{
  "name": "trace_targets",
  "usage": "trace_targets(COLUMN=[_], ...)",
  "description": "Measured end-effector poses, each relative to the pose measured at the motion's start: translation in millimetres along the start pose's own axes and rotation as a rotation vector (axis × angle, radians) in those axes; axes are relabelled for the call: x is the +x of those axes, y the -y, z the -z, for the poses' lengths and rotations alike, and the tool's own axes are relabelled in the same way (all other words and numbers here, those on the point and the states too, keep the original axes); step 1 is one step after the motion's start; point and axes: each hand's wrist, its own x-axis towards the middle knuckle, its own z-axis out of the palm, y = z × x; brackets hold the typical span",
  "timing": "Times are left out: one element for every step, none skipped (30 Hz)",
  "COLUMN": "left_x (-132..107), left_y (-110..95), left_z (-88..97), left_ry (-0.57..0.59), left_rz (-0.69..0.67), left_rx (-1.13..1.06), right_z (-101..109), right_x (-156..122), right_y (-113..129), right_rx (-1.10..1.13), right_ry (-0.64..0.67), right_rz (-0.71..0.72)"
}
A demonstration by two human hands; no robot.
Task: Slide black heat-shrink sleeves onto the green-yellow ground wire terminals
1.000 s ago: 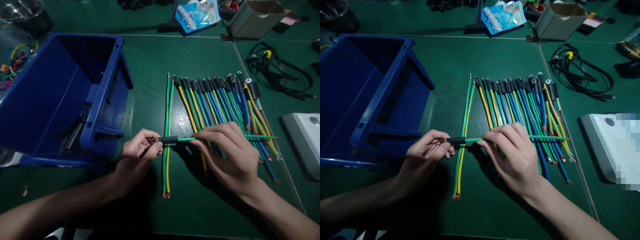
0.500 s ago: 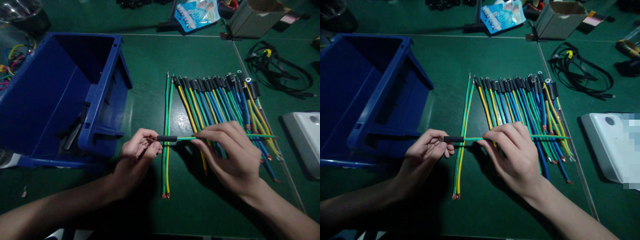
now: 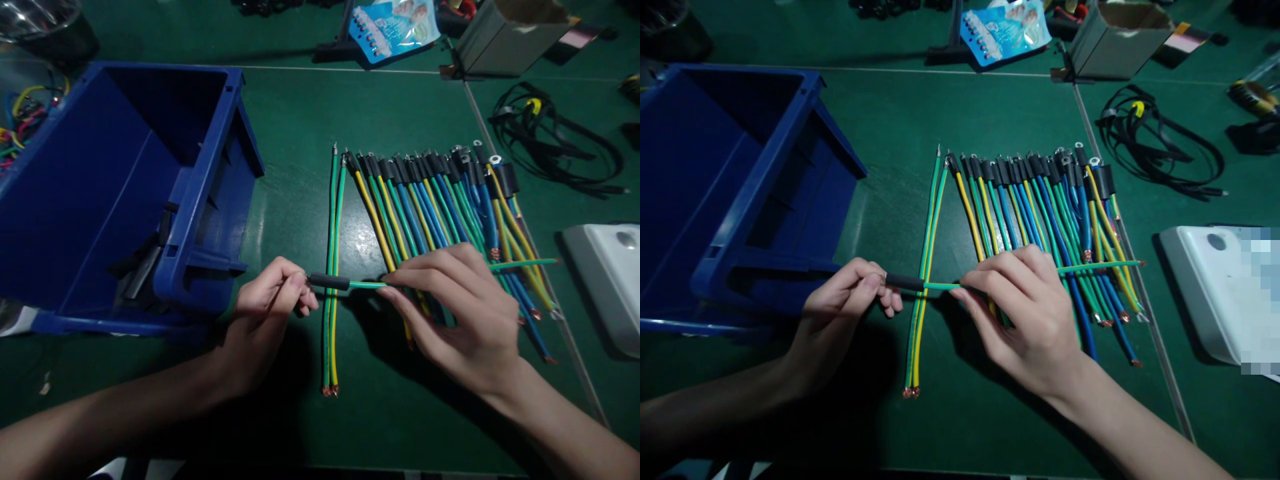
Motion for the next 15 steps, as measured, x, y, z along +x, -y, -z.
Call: trace_targets(left_x=[0.1, -0.3, -0.9, -1.9, -3.1, -4.4, -5.7, -6.9, -7.9, -8.4, -8.6, -8.4, -7.8, -7.0, -6.2], left_y=[-0.2, -0.2, -0.2, -0.1, 0.1, 0.4, 0.8, 1.2, 1.8, 2.4, 3.0, 3.5, 3.9, 4.2, 4.4], left_z=[0.2, 0.3, 0.5, 0.8, 1.0, 1.2, 1.3, 1.4, 1.4, 1.3, 1.1, 0.8, 0.4, 0.0, -0.4], left_ry=[-0.006, -0.01, -0.012, -0.01, -0.001, 0.011, 0.025, 0.035, 0.04, 0.038, 0.026, 0.01, -0.008, -0.025, -0.038], left_rz=[-0.001, -0.006, -0.013, -0.021, -0.032, -0.046, -0.065, -0.087, -0.112, -0.138, -0.161, -0.177, -0.185, -0.185, -0.18], left_rx=[-0.007, -0.014, -0.019, -0.022, -0.024, -0.025, -0.026, -0.028, -0.033, -0.041, -0.054, -0.069, -0.085, -0.101, -0.115], right_z=[0.5, 1.2, 2.0, 2.9, 3.9, 4.9, 5.9, 6.7, 7.3, 7.6, 7.5, 7.1, 6.4, 5.7, 4.9], right_x=[0.1, 0.3, 0.6, 1.0, 1.5, 2.2, 2.9, 3.6, 4.2, 4.7, 4.9, 4.9, 4.7, 4.3, 3.7], right_y=[0.7, 1.3, 1.8, 2.2, 2.5, 2.7, 2.6, 2.3, 1.6, 0.3, -1.5, -3.7, -6.3, -9.0, -11.4], right_rx=[0.008, 0.013, 0.011, -0.001, -0.024, -0.053, -0.082, -0.107, -0.123, -0.131, -0.135, -0.136, -0.135, -0.128, -0.118], right_ry=[0.017, 0.031, 0.039, 0.039, 0.031, 0.018, 0.003, -0.006, -0.005, 0.002, 0.011, 0.022, 0.034, 0.043, 0.051], right_rz=[0.001, 0.006, 0.014, 0.026, 0.04, 0.054, 0.064, 0.064, 0.059, 0.051, 0.039, 0.022, -0.003, -0.035, -0.07])
